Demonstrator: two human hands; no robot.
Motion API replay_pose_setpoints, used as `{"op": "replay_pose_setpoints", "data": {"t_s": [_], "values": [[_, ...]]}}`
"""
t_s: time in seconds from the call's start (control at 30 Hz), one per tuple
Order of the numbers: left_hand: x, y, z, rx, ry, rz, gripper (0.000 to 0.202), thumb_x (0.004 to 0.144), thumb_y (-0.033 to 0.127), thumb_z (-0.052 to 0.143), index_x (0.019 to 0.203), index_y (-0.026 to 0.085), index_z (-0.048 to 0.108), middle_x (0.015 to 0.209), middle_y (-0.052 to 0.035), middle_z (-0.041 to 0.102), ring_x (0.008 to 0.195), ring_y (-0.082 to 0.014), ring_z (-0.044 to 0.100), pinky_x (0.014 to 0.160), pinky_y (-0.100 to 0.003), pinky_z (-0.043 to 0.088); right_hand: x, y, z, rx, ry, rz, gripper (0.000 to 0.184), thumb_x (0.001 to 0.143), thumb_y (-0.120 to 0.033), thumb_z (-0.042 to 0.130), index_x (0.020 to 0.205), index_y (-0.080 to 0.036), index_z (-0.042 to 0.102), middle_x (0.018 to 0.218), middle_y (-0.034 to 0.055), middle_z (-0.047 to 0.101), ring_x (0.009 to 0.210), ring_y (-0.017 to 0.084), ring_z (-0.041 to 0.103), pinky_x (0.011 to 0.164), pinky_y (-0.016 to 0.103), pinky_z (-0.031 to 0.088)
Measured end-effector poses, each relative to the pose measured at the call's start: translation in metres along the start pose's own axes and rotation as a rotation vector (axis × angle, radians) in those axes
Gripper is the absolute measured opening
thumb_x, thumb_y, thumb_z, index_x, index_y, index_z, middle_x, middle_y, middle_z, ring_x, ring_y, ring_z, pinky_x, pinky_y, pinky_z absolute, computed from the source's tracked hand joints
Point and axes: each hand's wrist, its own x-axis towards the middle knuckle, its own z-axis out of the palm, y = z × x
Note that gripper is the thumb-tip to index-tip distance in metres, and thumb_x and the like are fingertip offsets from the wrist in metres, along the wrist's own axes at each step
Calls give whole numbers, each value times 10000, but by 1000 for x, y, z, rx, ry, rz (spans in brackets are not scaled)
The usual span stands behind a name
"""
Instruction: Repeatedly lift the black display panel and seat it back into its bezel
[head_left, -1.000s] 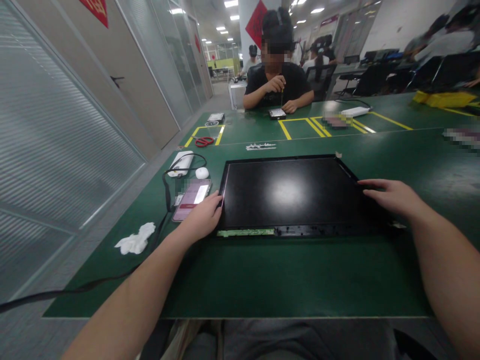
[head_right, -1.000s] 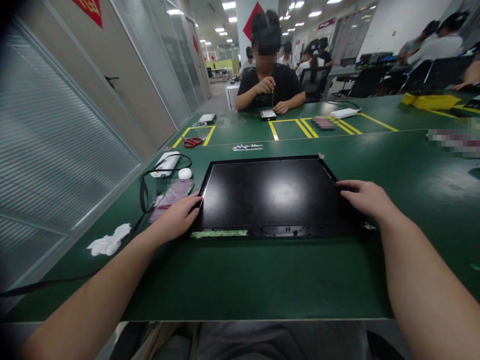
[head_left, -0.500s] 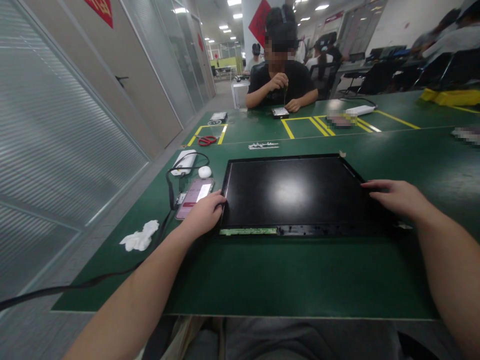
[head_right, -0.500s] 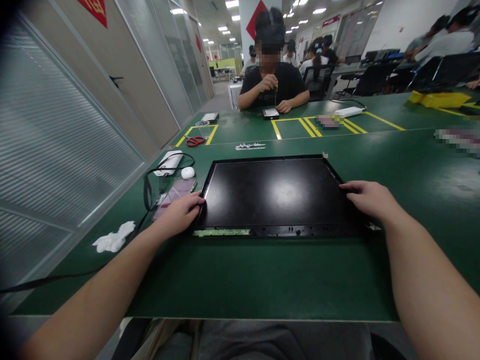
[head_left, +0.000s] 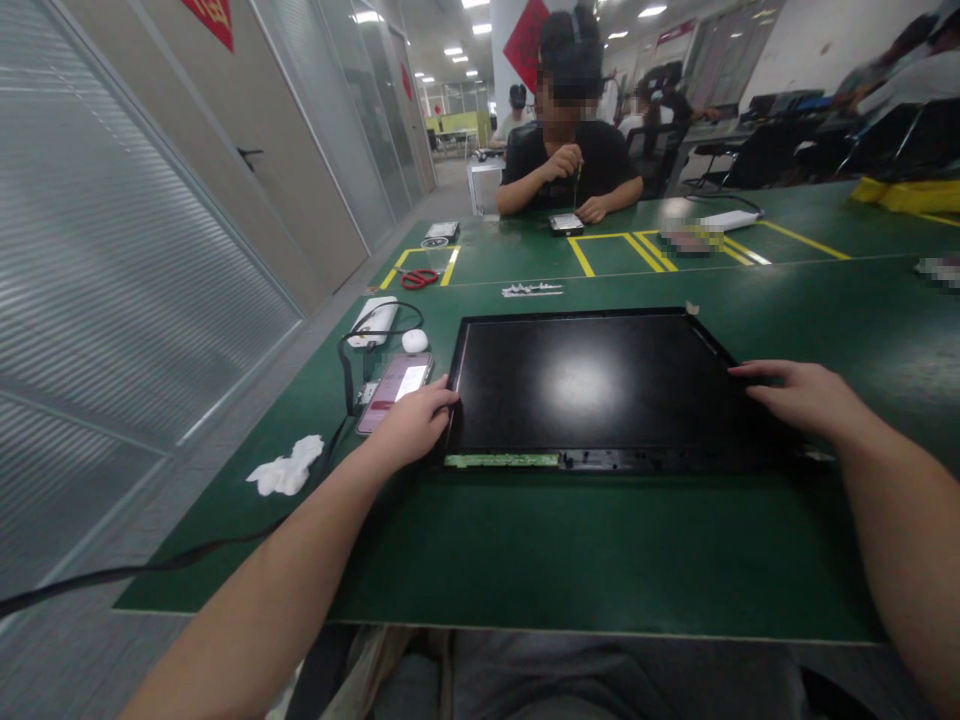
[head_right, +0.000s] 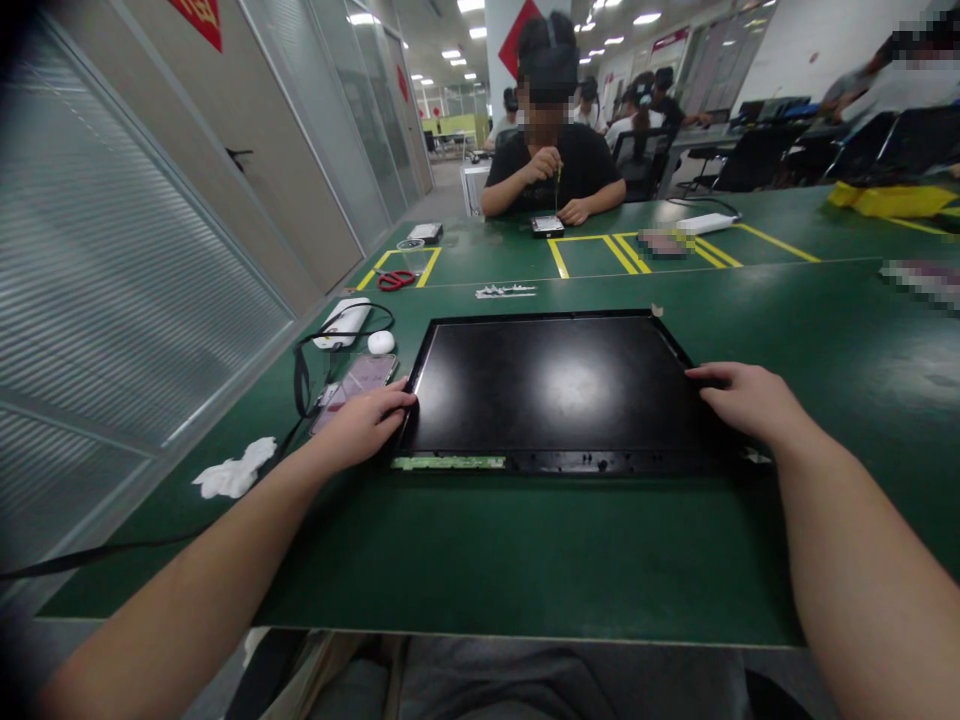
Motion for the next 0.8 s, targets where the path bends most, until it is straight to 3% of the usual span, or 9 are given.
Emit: {"op": "replay_pose_setpoints", "data": {"t_s": [0.2,0.47,0.67,0.8], "values": [[-2,-2,2,-36,21,18,412,889,201,469,1211,158,722,1474,-126,581,1377,-296,535,1167,-433,408,-6,-8,-4,16,-32,32,457,707,-327,579,1113,-295,785,1008,56,761,822,237,662,753,363,520],[-1,2,5,-42,77,40,376,880,196,466,1164,137,706,1314,-187,684,1303,-349,592,1122,-506,444,-5,-3,-2,4,24,-3,438,689,-366,596,1073,-286,791,900,57,749,738,229,644,685,356,509],[-4,8,5,-92,105,-8,540,888,157,471,1422,130,548,1421,-174,618,1316,-337,578,1138,-488,426,-6,-3,-5,32,20,-24,465,720,-412,588,1130,-304,778,854,38,741,722,230,640,681,364,505],[-4,8,7,-93,84,-17,566,884,132,445,1443,96,528,1458,-180,586,1351,-333,549,1152,-488,413,-7,-4,-5,-1,31,-27,438,733,-408,584,1110,-316,785,886,39,750,772,245,653,702,372,507]]}}
